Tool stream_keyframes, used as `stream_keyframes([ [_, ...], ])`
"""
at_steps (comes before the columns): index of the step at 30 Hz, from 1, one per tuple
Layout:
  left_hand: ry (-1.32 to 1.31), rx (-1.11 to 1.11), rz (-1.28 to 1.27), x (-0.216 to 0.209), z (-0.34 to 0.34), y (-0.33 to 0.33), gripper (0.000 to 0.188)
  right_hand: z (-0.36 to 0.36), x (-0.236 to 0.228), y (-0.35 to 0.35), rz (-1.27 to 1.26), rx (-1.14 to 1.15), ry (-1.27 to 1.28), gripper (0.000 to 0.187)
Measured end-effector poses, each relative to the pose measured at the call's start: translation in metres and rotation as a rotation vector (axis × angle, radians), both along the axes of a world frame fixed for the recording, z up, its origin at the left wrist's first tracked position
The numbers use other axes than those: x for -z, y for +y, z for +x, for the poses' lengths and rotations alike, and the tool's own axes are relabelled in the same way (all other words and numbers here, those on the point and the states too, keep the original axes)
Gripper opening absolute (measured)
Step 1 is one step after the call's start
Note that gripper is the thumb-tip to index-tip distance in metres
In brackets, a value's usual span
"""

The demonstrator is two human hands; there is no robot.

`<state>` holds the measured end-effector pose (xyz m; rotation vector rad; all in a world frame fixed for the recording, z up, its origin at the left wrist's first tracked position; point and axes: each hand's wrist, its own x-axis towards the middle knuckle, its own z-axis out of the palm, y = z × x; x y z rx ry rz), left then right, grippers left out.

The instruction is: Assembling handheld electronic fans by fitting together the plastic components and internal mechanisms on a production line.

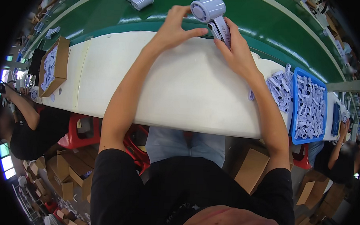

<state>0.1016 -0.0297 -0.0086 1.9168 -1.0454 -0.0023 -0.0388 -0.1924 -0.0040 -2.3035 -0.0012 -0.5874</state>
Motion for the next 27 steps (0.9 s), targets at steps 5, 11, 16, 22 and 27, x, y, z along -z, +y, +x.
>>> stream_keyframes([
  [5, -0.290, 0.054, -0.115, -0.008, 0.001, 0.009, 0.065, -0.001, 0.001, -0.008, -0.256, -0.106, 0.051, 0.052],
  [11, -0.610, 0.274, 0.146, -0.012, -0.002, 0.007, 0.056, -0.002, 0.008, -0.009, -0.465, -0.150, -0.030, 0.051],
  [16, -0.540, 0.288, 0.229, -0.010, -0.002, 0.011, 0.048, -0.002, 0.005, -0.003, -0.406, -0.151, 0.039, 0.046],
  [22, -0.436, 0.291, 0.236, -0.011, -0.004, 0.012, 0.043, -0.001, 0.008, 0.002, -0.472, -0.101, -0.057, 0.042],
  [27, -0.402, 0.292, 0.234, -0.011, -0.006, 0.012, 0.042, -0.004, 0.006, 0.014, -0.381, -0.017, 0.058, 0.042],
])
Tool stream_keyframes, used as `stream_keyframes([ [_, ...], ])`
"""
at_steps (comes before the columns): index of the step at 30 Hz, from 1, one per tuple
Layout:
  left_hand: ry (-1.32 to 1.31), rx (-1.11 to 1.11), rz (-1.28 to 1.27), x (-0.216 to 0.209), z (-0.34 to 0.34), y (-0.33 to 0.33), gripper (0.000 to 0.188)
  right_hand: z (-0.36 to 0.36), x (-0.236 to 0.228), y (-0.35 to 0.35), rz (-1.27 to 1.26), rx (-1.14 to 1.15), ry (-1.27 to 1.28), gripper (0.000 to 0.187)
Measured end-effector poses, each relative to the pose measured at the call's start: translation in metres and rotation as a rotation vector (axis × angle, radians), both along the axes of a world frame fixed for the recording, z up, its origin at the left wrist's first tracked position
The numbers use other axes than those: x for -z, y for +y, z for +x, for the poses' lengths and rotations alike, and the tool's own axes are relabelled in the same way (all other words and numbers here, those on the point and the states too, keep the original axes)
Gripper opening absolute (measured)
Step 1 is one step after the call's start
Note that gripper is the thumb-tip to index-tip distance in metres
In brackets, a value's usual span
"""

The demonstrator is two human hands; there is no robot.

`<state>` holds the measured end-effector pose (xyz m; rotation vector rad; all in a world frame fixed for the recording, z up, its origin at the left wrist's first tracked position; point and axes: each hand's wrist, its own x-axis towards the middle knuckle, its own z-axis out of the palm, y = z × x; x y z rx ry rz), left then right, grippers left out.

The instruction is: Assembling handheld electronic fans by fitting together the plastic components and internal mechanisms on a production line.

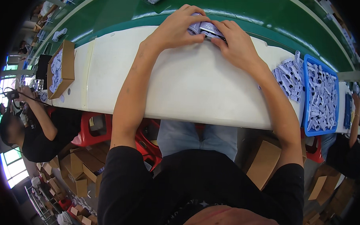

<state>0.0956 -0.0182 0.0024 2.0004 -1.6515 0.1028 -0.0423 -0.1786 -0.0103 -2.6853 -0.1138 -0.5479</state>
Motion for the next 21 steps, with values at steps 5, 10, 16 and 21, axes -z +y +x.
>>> stream_keyframes([
  [5, -0.025, -0.005, -0.007, 0.000, 0.000, 0.000, 0.041, 0.000, 0.002, 0.002, -0.013, 0.023, -0.021, 0.041],
  [10, -0.030, -0.035, -0.006, 0.002, 0.000, -0.001, 0.042, 0.002, -0.004, -0.014, 0.105, -0.102, 0.070, 0.048],
  [16, -0.068, -0.017, -0.016, 0.003, 0.000, 0.000, 0.045, 0.000, -0.003, -0.014, 0.101, -0.103, 0.045, 0.052],
  [21, -0.105, -0.017, -0.004, 0.004, -0.001, 0.000, 0.048, 0.001, 0.004, -0.008, 0.021, -0.061, 0.024, 0.053],
])
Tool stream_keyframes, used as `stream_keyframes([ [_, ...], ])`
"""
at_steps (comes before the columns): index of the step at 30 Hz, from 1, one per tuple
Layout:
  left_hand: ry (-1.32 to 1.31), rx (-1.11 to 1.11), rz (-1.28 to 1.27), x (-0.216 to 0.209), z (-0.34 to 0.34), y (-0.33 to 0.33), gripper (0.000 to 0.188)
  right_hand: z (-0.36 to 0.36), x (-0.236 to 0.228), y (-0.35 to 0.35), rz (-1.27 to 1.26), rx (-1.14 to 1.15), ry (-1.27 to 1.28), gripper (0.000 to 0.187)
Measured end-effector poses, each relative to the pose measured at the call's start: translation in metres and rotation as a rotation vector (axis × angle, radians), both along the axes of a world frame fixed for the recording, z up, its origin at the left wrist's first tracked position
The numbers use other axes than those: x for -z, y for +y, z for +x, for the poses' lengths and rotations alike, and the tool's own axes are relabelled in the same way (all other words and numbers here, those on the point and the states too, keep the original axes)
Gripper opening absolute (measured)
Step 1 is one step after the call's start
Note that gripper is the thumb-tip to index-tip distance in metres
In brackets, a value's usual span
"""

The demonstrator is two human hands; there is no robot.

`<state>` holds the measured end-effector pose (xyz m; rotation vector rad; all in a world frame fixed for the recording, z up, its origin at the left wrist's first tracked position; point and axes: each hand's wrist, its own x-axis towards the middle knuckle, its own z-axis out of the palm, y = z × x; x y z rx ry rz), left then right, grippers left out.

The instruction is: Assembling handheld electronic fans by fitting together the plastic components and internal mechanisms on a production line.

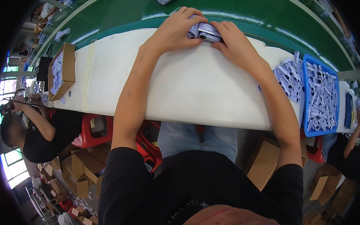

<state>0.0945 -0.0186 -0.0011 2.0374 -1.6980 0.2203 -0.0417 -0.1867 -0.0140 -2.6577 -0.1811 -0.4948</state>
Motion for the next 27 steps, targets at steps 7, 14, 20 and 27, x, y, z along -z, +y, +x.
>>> stream_keyframes([
  [7, -0.017, -0.002, -0.036, 0.002, -0.001, -0.003, 0.052, 0.002, -0.003, 0.000, 0.037, 0.049, 0.016, 0.051],
  [14, 0.300, -0.119, -0.359, 0.005, -0.008, -0.018, 0.054, 0.006, -0.004, -0.008, 0.107, 0.109, -0.141, 0.040],
  [20, 1.224, 0.009, -0.421, 0.007, -0.031, -0.029, 0.047, 0.000, -0.021, 0.003, 1.293, -0.034, 0.084, 0.037],
  [27, 1.137, -0.021, -0.504, -0.004, -0.043, -0.027, 0.036, -0.001, -0.018, 0.011, 1.476, -0.141, 0.105, 0.037],
])
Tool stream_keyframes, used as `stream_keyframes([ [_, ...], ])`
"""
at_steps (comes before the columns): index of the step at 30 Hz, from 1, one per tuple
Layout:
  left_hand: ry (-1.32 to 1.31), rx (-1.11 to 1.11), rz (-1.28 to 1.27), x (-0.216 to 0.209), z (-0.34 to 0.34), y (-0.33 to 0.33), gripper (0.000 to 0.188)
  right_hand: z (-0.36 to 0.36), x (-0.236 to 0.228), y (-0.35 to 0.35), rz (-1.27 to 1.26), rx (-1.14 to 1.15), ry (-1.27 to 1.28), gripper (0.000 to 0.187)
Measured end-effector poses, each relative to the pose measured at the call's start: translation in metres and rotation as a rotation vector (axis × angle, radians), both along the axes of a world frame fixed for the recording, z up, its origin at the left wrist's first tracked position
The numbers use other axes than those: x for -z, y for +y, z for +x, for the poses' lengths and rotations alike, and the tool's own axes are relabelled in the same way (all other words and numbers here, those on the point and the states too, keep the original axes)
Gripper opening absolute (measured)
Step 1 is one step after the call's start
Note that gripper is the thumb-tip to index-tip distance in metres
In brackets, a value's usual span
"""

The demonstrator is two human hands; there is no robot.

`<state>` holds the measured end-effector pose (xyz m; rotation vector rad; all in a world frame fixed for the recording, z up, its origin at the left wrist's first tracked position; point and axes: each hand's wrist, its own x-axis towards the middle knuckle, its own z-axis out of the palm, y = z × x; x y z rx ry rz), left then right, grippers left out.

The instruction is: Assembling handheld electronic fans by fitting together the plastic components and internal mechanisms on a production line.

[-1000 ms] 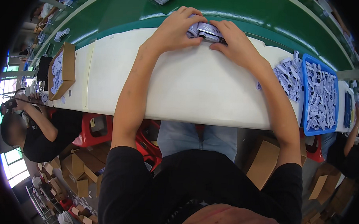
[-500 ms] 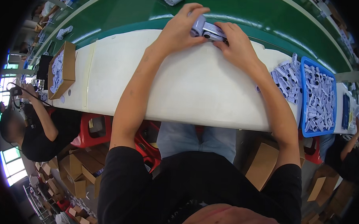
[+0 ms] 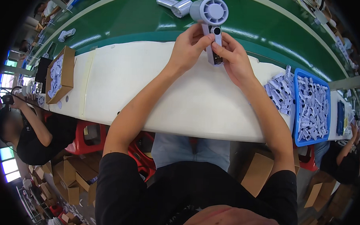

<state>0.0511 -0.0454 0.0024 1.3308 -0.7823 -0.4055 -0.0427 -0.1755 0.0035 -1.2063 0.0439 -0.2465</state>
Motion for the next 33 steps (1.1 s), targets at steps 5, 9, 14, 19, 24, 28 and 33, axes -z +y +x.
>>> stream_keyframes([
  [5, -0.026, -0.106, -0.034, 0.003, -0.002, -0.001, 0.037, 0.001, -0.003, 0.003, -0.176, -0.043, 0.086, 0.046],
  [9, -0.323, -0.188, 0.106, 0.002, 0.001, 0.001, 0.042, 0.001, -0.007, -0.006, -0.522, 0.034, 0.171, 0.052],
  [14, -0.348, -0.162, 0.160, -0.002, 0.001, 0.003, 0.043, 0.003, -0.001, -0.018, -0.244, -0.024, -0.092, 0.053],
  [19, -0.297, -0.124, 0.098, -0.005, -0.004, 0.004, 0.040, 0.003, -0.006, -0.025, 0.090, -0.188, -0.107, 0.050],
  [24, -0.273, -0.122, 0.065, -0.008, -0.006, 0.005, 0.038, -0.001, -0.005, -0.016, -0.104, -0.036, -0.082, 0.044],
  [28, -0.296, -0.135, 0.073, -0.012, -0.009, 0.006, 0.036, -0.002, -0.007, -0.013, -0.039, -0.023, -0.055, 0.042],
  [33, -0.306, -0.070, 0.168, -0.018, -0.007, 0.011, 0.042, -0.003, -0.008, -0.013, -0.009, -0.016, -0.038, 0.042],
])
